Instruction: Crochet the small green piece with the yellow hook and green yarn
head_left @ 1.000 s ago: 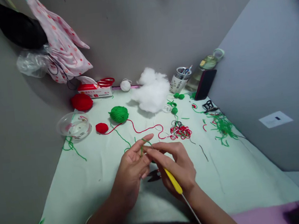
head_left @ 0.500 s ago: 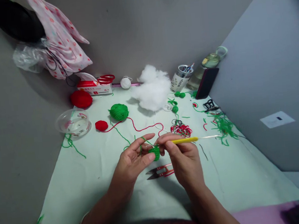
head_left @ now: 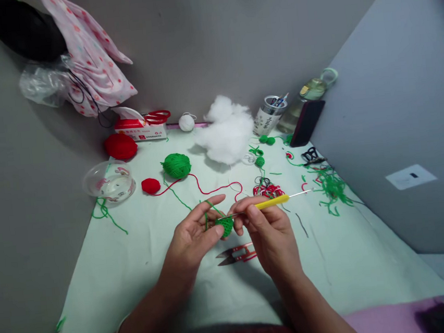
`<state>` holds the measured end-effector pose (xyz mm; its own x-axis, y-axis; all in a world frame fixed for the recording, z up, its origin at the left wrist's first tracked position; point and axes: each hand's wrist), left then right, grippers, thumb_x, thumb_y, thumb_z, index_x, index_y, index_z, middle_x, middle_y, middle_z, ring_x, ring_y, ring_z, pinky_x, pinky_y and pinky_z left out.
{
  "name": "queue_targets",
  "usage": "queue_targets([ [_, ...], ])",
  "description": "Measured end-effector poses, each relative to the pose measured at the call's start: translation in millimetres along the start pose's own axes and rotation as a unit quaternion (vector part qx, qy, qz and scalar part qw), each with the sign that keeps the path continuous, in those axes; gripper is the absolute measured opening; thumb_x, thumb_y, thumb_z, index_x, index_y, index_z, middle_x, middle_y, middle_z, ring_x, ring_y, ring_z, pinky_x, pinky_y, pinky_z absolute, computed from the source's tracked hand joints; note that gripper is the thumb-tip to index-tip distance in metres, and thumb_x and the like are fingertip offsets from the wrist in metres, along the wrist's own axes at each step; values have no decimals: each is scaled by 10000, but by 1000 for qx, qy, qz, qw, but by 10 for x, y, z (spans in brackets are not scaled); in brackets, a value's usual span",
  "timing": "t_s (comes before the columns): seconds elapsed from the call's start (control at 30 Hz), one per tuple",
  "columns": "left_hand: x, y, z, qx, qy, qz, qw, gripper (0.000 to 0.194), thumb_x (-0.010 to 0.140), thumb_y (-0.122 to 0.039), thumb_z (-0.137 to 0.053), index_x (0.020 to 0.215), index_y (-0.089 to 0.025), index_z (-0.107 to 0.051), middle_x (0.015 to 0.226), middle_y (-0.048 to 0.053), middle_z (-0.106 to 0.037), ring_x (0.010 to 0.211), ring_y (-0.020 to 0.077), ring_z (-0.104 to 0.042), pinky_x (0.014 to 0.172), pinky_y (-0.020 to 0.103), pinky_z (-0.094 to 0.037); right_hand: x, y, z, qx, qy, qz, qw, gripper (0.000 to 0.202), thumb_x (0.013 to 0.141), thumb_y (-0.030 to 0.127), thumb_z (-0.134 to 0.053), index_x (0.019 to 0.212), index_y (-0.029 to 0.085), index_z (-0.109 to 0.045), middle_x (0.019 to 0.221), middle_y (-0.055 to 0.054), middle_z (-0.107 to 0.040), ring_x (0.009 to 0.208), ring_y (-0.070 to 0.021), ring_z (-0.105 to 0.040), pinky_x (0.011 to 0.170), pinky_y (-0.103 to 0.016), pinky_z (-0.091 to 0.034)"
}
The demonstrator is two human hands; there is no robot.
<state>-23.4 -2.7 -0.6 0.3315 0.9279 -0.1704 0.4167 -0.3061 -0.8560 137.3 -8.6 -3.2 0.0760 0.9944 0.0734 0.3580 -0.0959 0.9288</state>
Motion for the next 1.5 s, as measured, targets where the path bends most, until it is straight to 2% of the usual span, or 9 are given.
queue_targets([
  [0.13, 27, 5, -20, -28, 12, 31, 999, 569, 912, -269, -742, 1461, -199, -612, 972, 48, -711, 804, 164, -616, 721, 300, -466, -11, -41, 35, -27, 4, -1, 1000, 151, 989, 357, -707, 975, 243, -804, 719, 7, -684, 663, -128, -614, 641, -267, -518],
  [0.27, 43, -18, -36, -53, -9, 73, 996, 568, 867, -231, -762, 1419, -167, -642, 861, 14, -685, 653, 108, -539, 638, 263, -438, 2, -59, 58, -44, 2, -13, 999, 172, 976, 383, -716, 957, 238, -805, 722, 6, -692, 658, -133, -611, 645, -280, -505],
  [0.57, 30, -5, -64, -52, -7, 53, 997, 535, 865, -250, -797, 1380, -184, -671, 869, 14, -645, 704, 115, -533, 623, 242, -429, 5, -100, 74, -22, 16, -17, 999, 152, 988, 367, -706, 970, 254, -806, 727, 17, -696, 669, -122, -619, 653, -262, -498],
  [0.67, 37, -4, -63, -48, -20, 46, 998, 524, 848, -246, -817, 1355, -197, -694, 867, 5, -616, 699, 110, -498, 615, 235, -421, -6, -87, 76, -29, 13, 1, 999, 156, 990, 362, -703, 983, 241, -802, 784, 1, -714, 679, -130, -628, 661, -279, -511],
  [0.83, 30, -41, -73, -38, -62, 36, 997, 465, 812, -231, -829, 1270, -204, -749, 889, 7, -593, 714, 118, -467, 607, 240, -411, -14, -22, 61, -39, -33, 47, 998, 207, 1006, 374, -672, 939, 221, -794, 847, -24, -718, 679, -137, -645, 641, -292, -533],
  [0.97, 26, -63, -89, -39, -68, 35, 996, 446, 801, -229, -831, 1241, -202, -759, 874, 7, -588, 705, 121, -453, 598, 242, -399, -15, 3, 41, -31, -39, 84, 995, 193, 1006, 346, -670, 916, 228, -794, 868, -29, -713, 672, -133, -646, 611, -281, -538],
  [1.13, 28, -46, -82, -40, -78, 37, 995, 435, 800, -234, -833, 1227, -196, -762, 877, 8, -582, 701, 118, -450, 590, 244, -382, -32, 6, 41, -56, -84, 139, 985, 185, 1019, 319, -652, 926, 240, -791, 882, -35, -707, 698, -139, -634, 627, -292, -536],
  [1.3, 36, -40, -75, -40, -72, 43, 996, 426, 815, -257, -827, 1229, -186, -758, 861, -1, -577, 664, 103, -423, 587, 245, -365, -69, -4, 53, -66, -20, 133, 989, 195, 1038, 273, -617, 948, 246, -789, 887, -29, -712, 726, -141, -638, 664, -308, -534],
  [1.5, 34, -48, -79, -39, -58, 43, 997, 395, 829, -246, -816, 1218, -196, -763, 873, -2, -594, 643, 90, -389, 564, 228, -344, -62, -32, 58, -64, -10, 108, 992, 184, 1037, 272, -623, 952, 243, -783, 896, -22, -714, 730, -137, -640, 675, -304, -528],
])
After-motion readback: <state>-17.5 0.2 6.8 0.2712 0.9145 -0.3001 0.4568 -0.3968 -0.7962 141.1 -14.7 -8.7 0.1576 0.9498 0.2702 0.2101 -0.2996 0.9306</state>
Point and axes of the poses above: each hand's wrist, its own x-axis towards the middle knuckle, its own z-axis out of the back of the hand, y = z × x
